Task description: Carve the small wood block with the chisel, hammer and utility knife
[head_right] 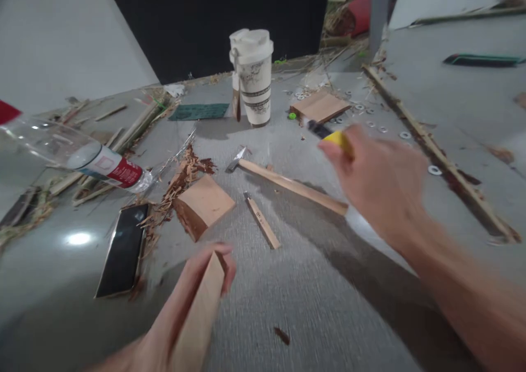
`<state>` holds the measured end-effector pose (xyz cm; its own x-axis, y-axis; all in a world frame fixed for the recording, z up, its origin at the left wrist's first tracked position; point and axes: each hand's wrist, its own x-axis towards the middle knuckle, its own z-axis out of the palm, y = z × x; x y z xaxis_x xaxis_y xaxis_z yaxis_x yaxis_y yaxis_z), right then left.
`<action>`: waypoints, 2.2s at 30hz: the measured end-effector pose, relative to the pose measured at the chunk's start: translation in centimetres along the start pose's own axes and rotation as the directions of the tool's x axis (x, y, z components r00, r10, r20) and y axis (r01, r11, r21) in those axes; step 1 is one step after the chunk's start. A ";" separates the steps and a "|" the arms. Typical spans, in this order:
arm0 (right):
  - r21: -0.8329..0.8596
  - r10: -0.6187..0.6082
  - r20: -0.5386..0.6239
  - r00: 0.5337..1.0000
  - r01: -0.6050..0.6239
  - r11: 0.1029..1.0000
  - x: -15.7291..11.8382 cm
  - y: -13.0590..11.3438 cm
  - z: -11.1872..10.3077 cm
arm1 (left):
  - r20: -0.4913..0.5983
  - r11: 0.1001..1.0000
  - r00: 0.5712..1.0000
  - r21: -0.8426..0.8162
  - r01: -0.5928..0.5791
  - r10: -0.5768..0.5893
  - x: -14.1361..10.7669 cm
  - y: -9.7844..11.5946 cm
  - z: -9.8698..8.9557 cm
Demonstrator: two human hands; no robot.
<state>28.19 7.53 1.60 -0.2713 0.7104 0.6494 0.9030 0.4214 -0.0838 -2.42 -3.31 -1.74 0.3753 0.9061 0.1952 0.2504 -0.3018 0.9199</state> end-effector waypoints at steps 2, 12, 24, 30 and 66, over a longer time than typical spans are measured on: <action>-0.071 0.212 0.017 0.977 -0.211 0.975 -0.2 0.7 -0.4 | -0.064 0.999 0.997 -0.016 0.038 -0.039 -0.3 -0.5 -0.1; 0.605 -0.351 0.129 0.927 0.207 0.769 -2.4 -6.6 -0.9 | -0.180 0.963 0.980 0.237 0.129 -0.087 3.4 0.4 0.0; 0.494 -0.362 0.163 0.918 0.242 0.835 -2.9 -7.3 -0.5 | -0.201 0.960 0.974 0.234 0.154 -0.107 3.3 0.8 0.6; 0.369 -0.412 0.086 0.907 0.355 0.859 -3.0 -7.3 -0.5 | -0.157 0.982 0.978 0.108 0.154 -0.137 3.1 1.9 1.3; 0.169 0.124 0.117 0.985 -0.143 0.975 -1.0 -1.6 0.1 | -0.110 0.909 0.987 0.390 0.151 -0.117 0.2 1.9 1.2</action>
<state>26.99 6.21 0.96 -0.1940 0.8184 0.5409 0.8629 0.4046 -0.3027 -0.76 -4.11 -0.34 0.2430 0.9622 0.1229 0.6317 -0.2531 0.7327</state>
